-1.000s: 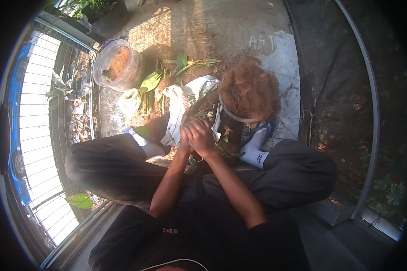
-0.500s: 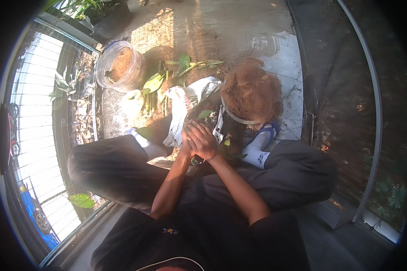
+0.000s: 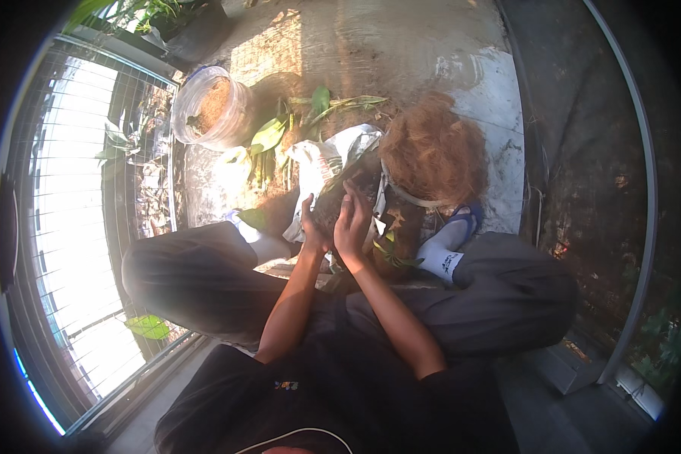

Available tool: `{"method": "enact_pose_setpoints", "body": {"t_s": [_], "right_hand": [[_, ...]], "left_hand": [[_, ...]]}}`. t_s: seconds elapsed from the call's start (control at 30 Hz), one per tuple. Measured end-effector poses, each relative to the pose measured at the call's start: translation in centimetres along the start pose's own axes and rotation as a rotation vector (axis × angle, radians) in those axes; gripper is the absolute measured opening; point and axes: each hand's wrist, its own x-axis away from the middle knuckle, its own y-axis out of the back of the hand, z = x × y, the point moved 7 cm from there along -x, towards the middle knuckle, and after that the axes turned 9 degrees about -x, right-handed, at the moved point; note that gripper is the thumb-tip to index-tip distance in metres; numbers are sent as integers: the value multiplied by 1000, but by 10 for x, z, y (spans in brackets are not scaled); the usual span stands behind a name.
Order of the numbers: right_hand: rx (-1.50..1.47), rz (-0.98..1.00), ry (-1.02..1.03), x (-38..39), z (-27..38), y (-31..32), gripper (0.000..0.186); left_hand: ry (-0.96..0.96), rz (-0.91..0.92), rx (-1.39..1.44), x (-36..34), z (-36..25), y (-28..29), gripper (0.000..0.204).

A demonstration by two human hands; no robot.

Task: The person sits on the floor and packs soil and coconut coir around small plants, forming them into compact balls by hand. They handle the plants and soil materials directly, shaping and compressing the mixture into round forms.

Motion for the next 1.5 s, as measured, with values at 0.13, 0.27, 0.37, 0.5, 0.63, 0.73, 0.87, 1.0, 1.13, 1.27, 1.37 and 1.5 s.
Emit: {"method": "enact_pose_setpoints", "body": {"t_s": [0.13,0.27,0.37,0.5,0.63,0.73,0.87,1.0,1.13,1.27,1.37,1.5], "right_hand": [[-13,17,-167,17,-26,-11,40],[18,42,-150,31,-29,-15,53],[78,27,-132,34,-31,-12,58],[38,20,-145,37,-37,-9,50],[7,-20,-193,43,-45,-10,42],[3,-33,-182,44,-44,-11,37],[24,-1,-110,39,-30,-13,38],[0,57,12,20,-4,-12,50],[-79,-126,139,-27,24,27,40],[286,-531,138,-86,32,110,41],[798,-626,14,-113,28,158,57],[736,-382,-335,-145,-8,187,58]], "left_hand": [[-73,56,-69,-4,7,5,49],[-222,43,-291,-8,6,17,38],[-236,-27,-381,-10,12,27,36],[-278,-108,-435,-13,22,41,34],[-221,-96,-384,-27,32,60,34],[-189,-77,-339,-27,30,64,35],[-164,-3,-259,-11,12,38,40],[-162,34,-109,3,-6,0,50],[-112,-8,-57,8,-14,-8,58],[-61,-64,-22,5,-12,3,59],[3,-69,-7,8,-3,9,60],[-2,-35,-31,5,1,9,56]]}}
